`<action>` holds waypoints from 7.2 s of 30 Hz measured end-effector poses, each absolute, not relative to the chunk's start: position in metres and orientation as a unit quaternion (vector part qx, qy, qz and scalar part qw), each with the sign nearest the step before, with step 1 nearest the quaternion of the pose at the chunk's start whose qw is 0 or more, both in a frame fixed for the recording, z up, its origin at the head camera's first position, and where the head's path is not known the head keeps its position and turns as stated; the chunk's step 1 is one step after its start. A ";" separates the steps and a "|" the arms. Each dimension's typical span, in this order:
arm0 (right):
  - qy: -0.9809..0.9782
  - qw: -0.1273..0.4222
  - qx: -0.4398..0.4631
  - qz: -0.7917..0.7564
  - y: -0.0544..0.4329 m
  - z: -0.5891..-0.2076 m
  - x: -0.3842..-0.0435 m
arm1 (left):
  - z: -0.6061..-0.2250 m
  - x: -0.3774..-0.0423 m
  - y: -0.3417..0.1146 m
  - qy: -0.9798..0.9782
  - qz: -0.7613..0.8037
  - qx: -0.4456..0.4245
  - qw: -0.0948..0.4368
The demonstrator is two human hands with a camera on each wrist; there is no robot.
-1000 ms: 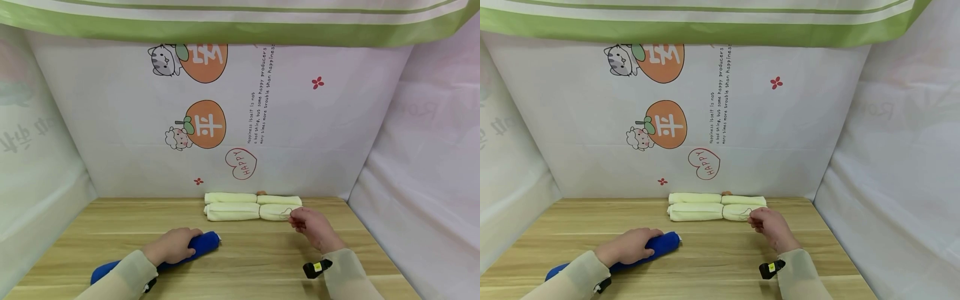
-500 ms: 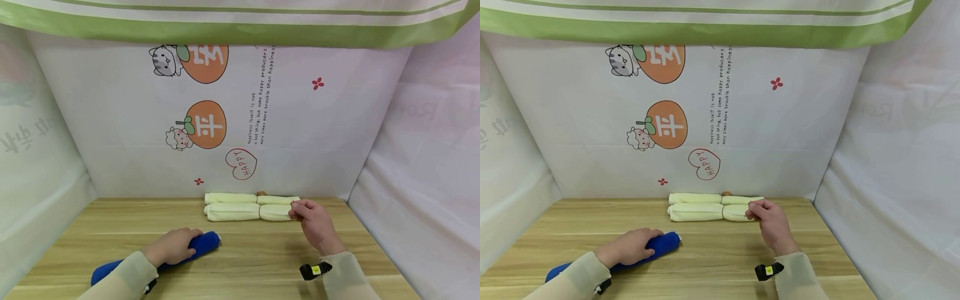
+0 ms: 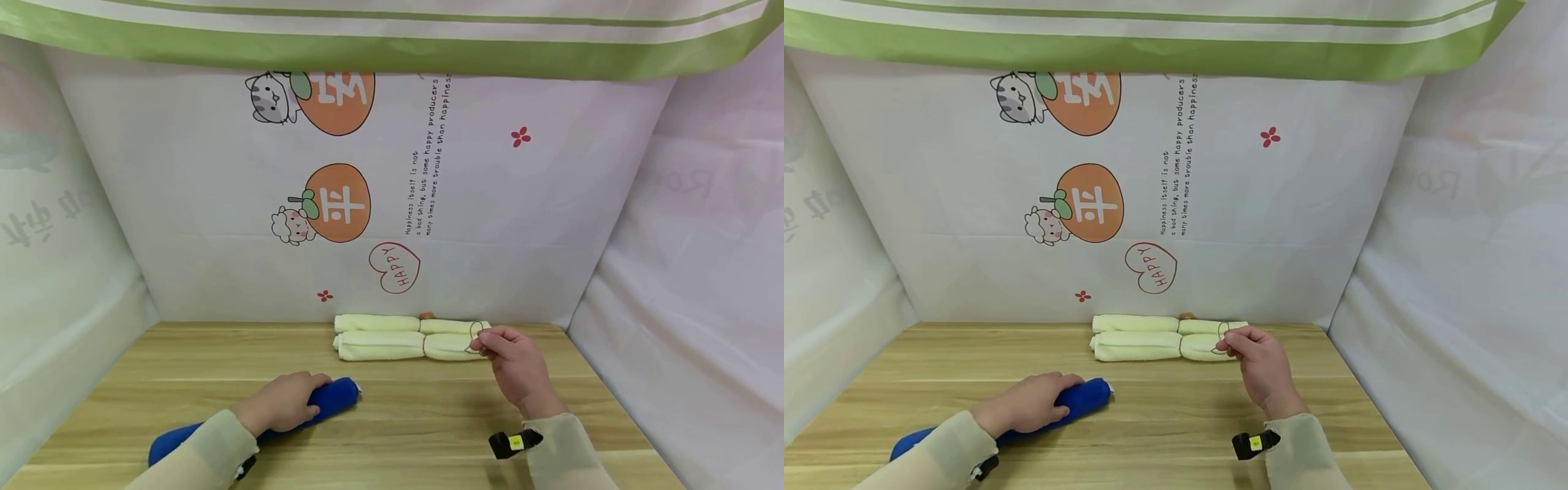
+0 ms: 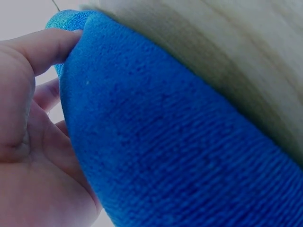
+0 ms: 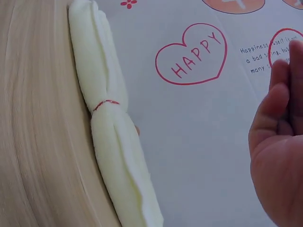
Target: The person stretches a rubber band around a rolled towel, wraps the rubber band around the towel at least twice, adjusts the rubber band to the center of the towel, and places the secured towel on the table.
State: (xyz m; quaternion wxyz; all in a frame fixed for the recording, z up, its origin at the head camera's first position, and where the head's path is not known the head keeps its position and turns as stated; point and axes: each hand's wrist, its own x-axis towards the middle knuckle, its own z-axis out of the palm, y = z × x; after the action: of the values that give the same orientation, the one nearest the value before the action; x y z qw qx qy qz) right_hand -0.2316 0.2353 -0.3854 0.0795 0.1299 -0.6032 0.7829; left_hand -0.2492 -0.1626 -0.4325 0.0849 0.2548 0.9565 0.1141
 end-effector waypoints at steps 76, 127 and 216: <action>-0.427 -0.053 0.247 0.868 0.222 -0.381 -0.227 | -0.432 -0.247 -0.162 0.958 0.107 0.253 0.084; -0.818 -0.028 0.186 0.544 0.142 -0.373 -0.186 | -0.363 -0.222 -0.099 0.894 0.219 0.391 -0.007; -0.189 -0.112 0.413 0.884 0.134 -0.347 -0.183 | -0.337 -0.201 -0.089 0.629 0.639 0.436 -0.068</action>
State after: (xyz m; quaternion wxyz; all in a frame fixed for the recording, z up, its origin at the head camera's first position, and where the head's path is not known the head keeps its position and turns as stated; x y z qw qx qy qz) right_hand -0.1825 0.1337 -0.3472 -0.1123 0.4133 -0.1891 0.8836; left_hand -0.2007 -0.0886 -0.3367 -0.0680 0.4365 0.6293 0.6394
